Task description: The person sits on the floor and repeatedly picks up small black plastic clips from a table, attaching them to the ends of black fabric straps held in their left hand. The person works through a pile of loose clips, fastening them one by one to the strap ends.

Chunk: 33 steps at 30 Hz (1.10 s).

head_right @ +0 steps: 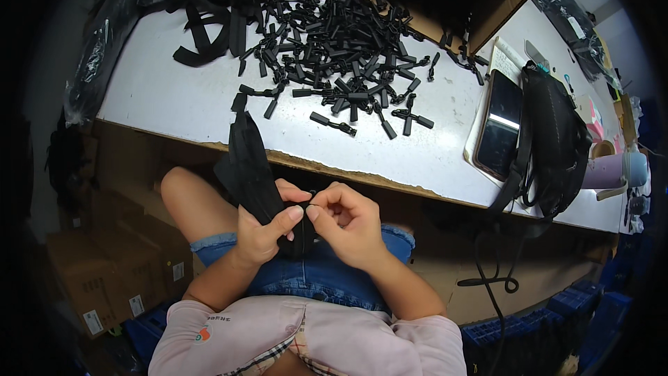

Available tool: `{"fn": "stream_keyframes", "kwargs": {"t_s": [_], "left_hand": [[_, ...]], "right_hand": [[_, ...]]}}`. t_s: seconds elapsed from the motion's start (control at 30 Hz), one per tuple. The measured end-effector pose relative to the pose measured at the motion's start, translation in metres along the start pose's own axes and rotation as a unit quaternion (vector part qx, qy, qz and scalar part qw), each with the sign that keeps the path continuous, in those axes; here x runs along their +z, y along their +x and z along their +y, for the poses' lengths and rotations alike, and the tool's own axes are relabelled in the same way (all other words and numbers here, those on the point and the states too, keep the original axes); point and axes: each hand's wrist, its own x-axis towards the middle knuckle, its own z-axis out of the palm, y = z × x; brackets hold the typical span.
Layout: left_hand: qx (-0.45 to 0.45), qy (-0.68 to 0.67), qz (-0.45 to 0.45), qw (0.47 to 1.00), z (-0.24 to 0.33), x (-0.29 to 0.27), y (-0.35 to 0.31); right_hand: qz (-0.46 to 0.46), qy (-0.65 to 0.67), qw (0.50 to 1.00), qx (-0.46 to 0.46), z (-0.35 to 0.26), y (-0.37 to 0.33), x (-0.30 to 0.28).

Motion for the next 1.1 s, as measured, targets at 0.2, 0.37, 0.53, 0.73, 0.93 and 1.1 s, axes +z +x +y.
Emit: {"fn": "stream_keyframes", "kwargs": {"t_s": [0.2, 0.37, 0.53, 0.73, 0.93, 1.1], "left_hand": [[0.029, 0.033, 0.019, 0.999, 0.001, 0.002, -0.002], [0.05, 0.057, -0.034, 0.997, -0.001, -0.005, -0.001], [-0.066, -0.038, -0.031, 0.997, 0.003, -0.01, 0.001], [-0.007, 0.039, -0.003, 0.999, -0.002, -0.005, -0.008], [0.032, 0.111, -0.002, 0.993, -0.012, -0.008, -0.015], [0.036, 0.094, -0.01, 0.995, -0.007, -0.004, -0.014]], "right_hand": [[-0.034, -0.106, 0.99, -0.082, 0.007, -0.002, -0.004], [-0.029, -0.009, 0.999, -0.017, 0.01, -0.006, -0.003], [-0.022, -0.216, 0.951, -0.222, 0.013, -0.005, -0.003], [0.026, -0.28, 0.91, -0.305, 0.014, -0.004, -0.001], [-0.003, -0.169, 0.975, -0.146, 0.0, -0.009, 0.0], [-0.039, -0.279, 0.933, -0.222, -0.006, -0.004, -0.007]]}}
